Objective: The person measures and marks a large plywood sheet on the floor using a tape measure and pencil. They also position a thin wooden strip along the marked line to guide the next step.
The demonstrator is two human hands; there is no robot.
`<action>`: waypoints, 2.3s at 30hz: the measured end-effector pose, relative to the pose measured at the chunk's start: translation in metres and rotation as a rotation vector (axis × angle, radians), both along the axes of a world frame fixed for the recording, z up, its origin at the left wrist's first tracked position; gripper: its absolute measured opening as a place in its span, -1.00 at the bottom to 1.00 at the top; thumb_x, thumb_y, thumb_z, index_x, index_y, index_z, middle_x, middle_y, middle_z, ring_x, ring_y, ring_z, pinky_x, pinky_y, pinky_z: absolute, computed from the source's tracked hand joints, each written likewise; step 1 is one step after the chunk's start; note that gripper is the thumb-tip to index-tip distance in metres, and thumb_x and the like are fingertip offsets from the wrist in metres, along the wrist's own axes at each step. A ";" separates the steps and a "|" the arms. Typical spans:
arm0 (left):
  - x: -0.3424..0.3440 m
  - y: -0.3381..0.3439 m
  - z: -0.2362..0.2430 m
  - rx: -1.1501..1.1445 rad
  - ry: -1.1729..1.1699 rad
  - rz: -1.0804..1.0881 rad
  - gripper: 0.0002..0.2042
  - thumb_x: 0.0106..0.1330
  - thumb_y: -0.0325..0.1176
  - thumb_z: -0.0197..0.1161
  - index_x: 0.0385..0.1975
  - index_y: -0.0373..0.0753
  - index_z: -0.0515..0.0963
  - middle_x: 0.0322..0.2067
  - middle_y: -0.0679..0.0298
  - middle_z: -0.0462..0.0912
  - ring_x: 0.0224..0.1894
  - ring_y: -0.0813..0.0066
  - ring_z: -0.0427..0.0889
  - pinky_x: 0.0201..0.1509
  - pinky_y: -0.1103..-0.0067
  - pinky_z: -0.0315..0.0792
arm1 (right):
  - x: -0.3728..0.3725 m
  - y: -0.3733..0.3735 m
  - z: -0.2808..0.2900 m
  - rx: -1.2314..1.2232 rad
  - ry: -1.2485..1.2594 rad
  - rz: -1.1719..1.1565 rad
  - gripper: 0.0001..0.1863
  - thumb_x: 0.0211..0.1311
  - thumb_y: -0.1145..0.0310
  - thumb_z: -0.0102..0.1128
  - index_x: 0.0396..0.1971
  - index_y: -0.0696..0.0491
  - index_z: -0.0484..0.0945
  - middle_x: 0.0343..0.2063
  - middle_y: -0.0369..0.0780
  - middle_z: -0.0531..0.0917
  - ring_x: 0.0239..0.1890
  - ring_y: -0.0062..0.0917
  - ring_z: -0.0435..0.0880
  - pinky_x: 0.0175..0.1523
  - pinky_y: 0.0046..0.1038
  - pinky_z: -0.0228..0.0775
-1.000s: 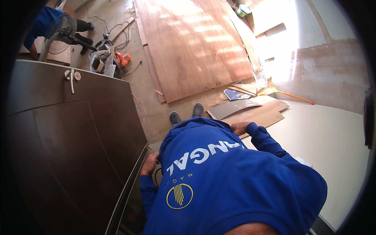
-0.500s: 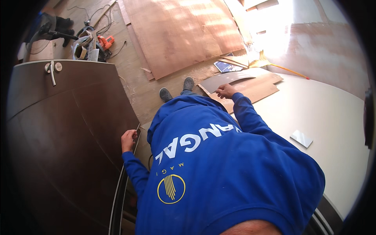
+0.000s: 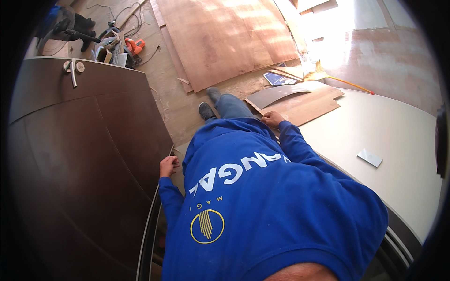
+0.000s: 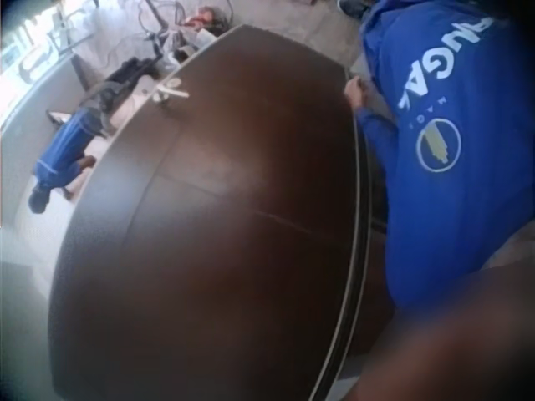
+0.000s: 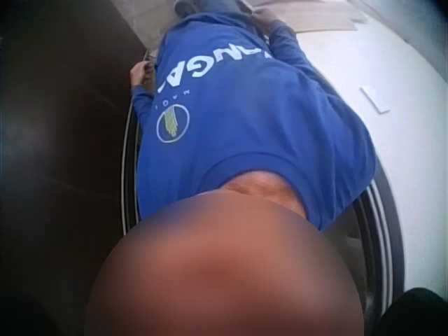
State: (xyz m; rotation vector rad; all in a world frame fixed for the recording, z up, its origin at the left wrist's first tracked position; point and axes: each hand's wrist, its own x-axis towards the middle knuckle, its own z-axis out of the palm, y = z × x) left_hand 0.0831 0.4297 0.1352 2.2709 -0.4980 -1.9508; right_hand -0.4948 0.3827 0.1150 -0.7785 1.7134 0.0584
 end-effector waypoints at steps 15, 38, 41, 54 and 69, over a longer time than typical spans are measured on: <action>0.016 0.007 -0.027 -0.066 0.031 0.219 -0.82 0.31 -0.16 0.19 -0.26 -0.07 0.62 -0.40 0.40 0.68 -0.39 0.53 0.69 -0.41 0.49 0.42 | 0.013 -0.102 0.048 -0.075 -0.027 0.155 -0.74 0.27 0.30 0.13 -0.31 0.19 0.67 -0.55 -0.21 0.70 -0.53 -0.52 0.68 -0.45 -0.50 0.50; -0.003 -0.032 -0.035 -0.021 0.023 0.251 -0.82 0.30 -0.20 0.19 -0.24 -0.12 0.60 -0.40 0.35 0.67 -0.38 0.44 0.71 -0.43 0.44 0.43 | -0.006 -0.044 0.021 -0.006 0.036 0.144 -0.76 0.16 0.27 0.19 -0.33 0.07 0.74 -0.52 -0.21 0.73 -0.50 -0.50 0.70 -0.30 -0.39 0.56; -0.010 -0.049 -0.043 -0.012 0.059 0.159 -0.81 0.32 -0.20 0.17 -0.22 -0.12 0.61 -0.41 0.34 0.68 -0.37 0.42 0.71 -0.39 0.45 0.44 | -0.011 -0.048 0.024 -0.070 0.020 0.084 -0.76 0.18 0.28 0.16 -0.34 0.12 0.72 -0.53 -0.20 0.73 -0.52 -0.51 0.70 -0.33 -0.39 0.57; -0.076 -0.110 -0.021 0.040 0.006 0.069 -0.77 0.34 -0.16 0.16 -0.15 -0.12 0.61 -0.33 0.35 0.69 -0.34 0.47 0.70 -0.35 0.48 0.44 | -0.058 -0.063 -0.009 -0.004 -0.062 -0.044 -0.80 0.19 0.29 0.20 -0.34 0.06 0.73 -0.58 -0.28 0.69 -0.58 -0.57 0.60 -0.53 -0.50 0.38; -0.190 -0.159 0.013 -0.094 -0.049 -0.017 -0.78 0.40 -0.22 0.15 -0.13 -0.17 0.63 -0.28 0.30 0.72 -0.29 0.50 0.72 -0.38 0.57 0.44 | -0.195 -0.139 -0.043 0.142 -0.046 -0.086 -0.80 0.26 0.31 0.10 -0.27 0.03 0.67 -0.50 -0.28 0.72 -0.55 -0.57 0.66 -0.60 -0.53 0.32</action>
